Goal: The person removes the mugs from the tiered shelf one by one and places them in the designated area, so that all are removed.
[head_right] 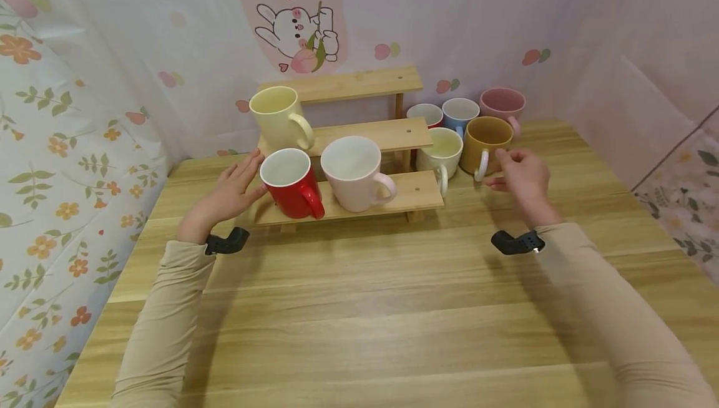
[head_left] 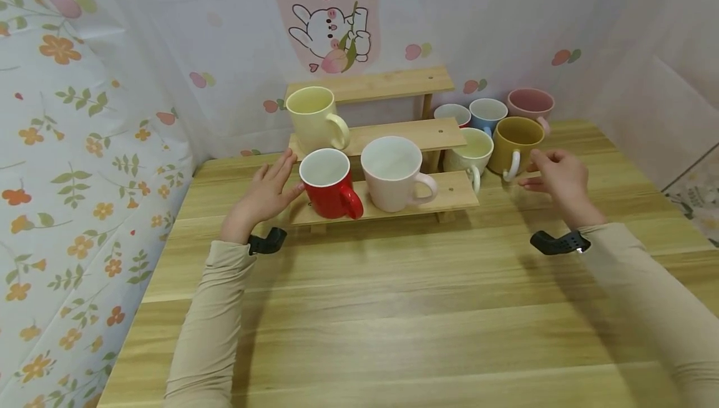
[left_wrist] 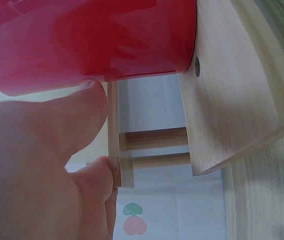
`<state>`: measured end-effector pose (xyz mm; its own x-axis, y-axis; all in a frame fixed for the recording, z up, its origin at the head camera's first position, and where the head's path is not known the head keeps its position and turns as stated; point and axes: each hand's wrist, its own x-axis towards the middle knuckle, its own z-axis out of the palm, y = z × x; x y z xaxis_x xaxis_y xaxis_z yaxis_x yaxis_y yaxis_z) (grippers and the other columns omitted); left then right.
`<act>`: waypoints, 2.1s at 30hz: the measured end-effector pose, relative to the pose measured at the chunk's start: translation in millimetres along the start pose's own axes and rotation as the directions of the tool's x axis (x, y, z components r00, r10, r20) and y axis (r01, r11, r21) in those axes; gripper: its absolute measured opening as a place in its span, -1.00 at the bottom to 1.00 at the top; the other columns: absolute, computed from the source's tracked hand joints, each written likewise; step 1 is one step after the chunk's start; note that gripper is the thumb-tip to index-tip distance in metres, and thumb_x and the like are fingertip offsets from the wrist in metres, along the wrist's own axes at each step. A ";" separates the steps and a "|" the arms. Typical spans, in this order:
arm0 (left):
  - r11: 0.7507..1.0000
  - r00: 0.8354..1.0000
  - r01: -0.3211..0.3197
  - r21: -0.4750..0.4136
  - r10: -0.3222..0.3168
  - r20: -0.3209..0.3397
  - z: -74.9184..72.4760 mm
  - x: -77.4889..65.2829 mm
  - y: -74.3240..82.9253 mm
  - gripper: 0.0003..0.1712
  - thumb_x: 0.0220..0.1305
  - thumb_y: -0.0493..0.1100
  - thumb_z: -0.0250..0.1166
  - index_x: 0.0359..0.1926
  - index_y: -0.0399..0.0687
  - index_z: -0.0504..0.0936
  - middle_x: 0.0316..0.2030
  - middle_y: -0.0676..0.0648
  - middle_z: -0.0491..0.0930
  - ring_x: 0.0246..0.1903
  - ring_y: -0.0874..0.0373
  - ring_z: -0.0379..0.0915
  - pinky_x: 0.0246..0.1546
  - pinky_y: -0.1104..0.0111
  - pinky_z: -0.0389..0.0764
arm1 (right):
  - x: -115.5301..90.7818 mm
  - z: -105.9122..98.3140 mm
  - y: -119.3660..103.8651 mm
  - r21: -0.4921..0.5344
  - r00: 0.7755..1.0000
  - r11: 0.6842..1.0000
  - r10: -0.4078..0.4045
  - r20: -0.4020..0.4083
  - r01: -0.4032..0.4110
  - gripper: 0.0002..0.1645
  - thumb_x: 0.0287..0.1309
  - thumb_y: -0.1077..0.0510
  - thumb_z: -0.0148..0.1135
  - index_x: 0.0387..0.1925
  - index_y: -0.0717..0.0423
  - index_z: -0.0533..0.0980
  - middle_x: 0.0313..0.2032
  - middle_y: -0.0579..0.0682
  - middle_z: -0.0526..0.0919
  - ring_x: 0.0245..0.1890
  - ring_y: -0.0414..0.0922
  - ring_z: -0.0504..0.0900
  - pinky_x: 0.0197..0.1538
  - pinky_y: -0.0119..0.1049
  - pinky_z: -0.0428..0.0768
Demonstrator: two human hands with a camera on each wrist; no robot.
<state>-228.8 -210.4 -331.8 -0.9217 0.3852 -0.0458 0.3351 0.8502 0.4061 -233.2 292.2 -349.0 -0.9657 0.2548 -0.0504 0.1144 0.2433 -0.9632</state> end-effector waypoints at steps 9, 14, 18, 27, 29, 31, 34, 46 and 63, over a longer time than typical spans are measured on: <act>1.000 1.000 0.004 0.007 -0.004 -0.008 -0.3 -0.5 -1.2 -0.21 0.47 0.00 -0.03 0.48 -0.32 -0.13 0.51 -0.22 -0.28 0.49 -0.16 -0.33 0.43 -0.07 -0.35 | -13.1 14.7 -34.9 -0.134 0.988 0.989 -0.040 0.149 0.060 -0.53 0.34 -0.12 0.04 -0.25 0.27 0.45 -0.55 -0.25 0.58 -0.59 -0.28 0.68 -0.41 -0.37 0.69; 1.000 1.000 0.001 0.010 -0.001 -0.002 -0.4 0.6 -1.4 -0.21 0.47 0.00 -0.03 0.48 -0.31 -0.14 0.51 -0.21 -0.28 0.49 -0.14 -0.33 0.44 -0.07 -0.37 | -16.7 31.9 -62.1 -0.177 0.974 0.973 -0.115 0.193 0.150 -0.51 0.33 -0.11 0.06 -0.22 0.31 0.44 -0.52 -0.25 0.57 -0.60 -0.28 0.68 -0.43 -0.40 0.67; 1.000 1.000 -0.001 0.011 0.001 0.000 -0.4 1.7 -2.0 -0.21 0.47 0.01 -0.03 0.48 -0.31 -0.14 0.51 -0.21 -0.28 0.49 -0.13 -0.33 0.44 -0.05 -0.39 | -20.2 46.1 -85.0 -0.175 0.962 0.971 -0.118 0.247 0.164 -0.55 0.33 -0.08 0.08 -0.20 0.30 0.45 -0.55 -0.22 0.62 -0.60 -0.26 0.69 -0.42 -0.39 0.68; 1.000 1.000 -0.001 0.014 0.001 0.006 -2.4 2.2 -0.2 -0.23 0.49 0.01 -0.07 0.48 -0.31 -0.16 0.51 -0.20 -0.29 0.49 -0.12 -0.35 0.44 -0.03 -0.40 | -20.1 74.5 -128.6 -0.173 0.933 0.976 -0.062 0.355 0.131 -0.55 0.32 -0.06 0.10 -0.23 0.33 0.43 -0.48 -0.07 0.65 -0.54 -0.15 0.72 -0.39 -0.33 0.69; 1.000 1.000 0.000 0.011 0.000 0.007 -3.1 2.0 0.7 -0.22 0.49 0.02 -0.07 0.48 -0.31 -0.15 0.51 -0.20 -0.29 0.49 -0.12 -0.35 0.44 -0.04 -0.40 | -18.9 79.2 -134.9 -0.166 0.926 0.979 -0.046 0.374 0.116 -0.54 0.31 -0.07 0.11 -0.23 0.33 0.43 -0.49 -0.08 0.65 -0.53 -0.14 0.72 -0.39 -0.32 0.69; 1.000 1.000 -0.001 0.008 0.001 0.009 -3.7 1.9 1.2 -0.22 0.49 0.02 -0.07 0.48 -0.31 -0.15 0.51 -0.21 -0.29 0.49 -0.13 -0.35 0.44 -0.04 -0.40 | -17.6 83.6 -141.3 -0.169 0.918 0.981 -0.022 0.397 0.097 -0.53 0.30 -0.08 0.11 -0.19 0.31 0.43 -0.49 -0.09 0.66 -0.53 -0.15 0.72 -0.39 -0.32 0.69; 1.000 1.000 0.001 0.006 -0.001 0.014 -5.6 1.1 2.1 -0.22 0.49 0.02 -0.06 0.48 -0.30 -0.15 0.51 -0.21 -0.29 0.49 -0.13 -0.35 0.44 -0.04 -0.41 | -15.8 91.7 -153.1 -0.173 0.898 0.982 0.007 0.439 0.077 -0.56 0.31 -0.05 0.11 -0.15 0.31 0.42 -0.49 -0.07 0.65 -0.55 -0.13 0.72 -0.38 -0.31 0.70; 1.000 1.000 -0.001 -0.015 0.001 0.014 -4.0 -1.6 0.5 -0.21 0.48 0.04 -0.04 0.48 -0.28 -0.13 0.51 -0.20 -0.28 0.48 -0.17 -0.36 0.43 -0.08 -0.38 | -10.0 140.4 -188.1 -0.288 0.840 0.955 0.102 0.533 0.067 -0.65 0.32 -0.01 0.10 -0.20 0.26 0.40 -0.53 -0.05 0.63 -0.61 -0.17 0.69 -0.40 -0.33 0.69; 1.000 1.000 -0.011 -0.014 0.012 0.012 -3.9 -2.0 -0.8 -0.21 0.48 0.01 -0.03 0.47 -0.33 -0.13 0.51 -0.23 -0.28 0.49 -0.15 -0.33 0.44 -0.05 -0.40 | -0.1 194.9 -203.7 -0.414 0.779 0.889 0.117 0.617 0.195 -0.73 0.30 0.05 0.15 -0.21 0.21 0.46 -0.36 0.05 0.62 -0.55 -0.16 0.71 -0.27 -0.29 0.70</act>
<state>-228.0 -213.3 -328.5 -0.9154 0.3992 -0.0520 0.3429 0.8408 0.4189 -301.9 60.2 -204.3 -0.8822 -0.3502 -0.3147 0.0104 0.6537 -0.7567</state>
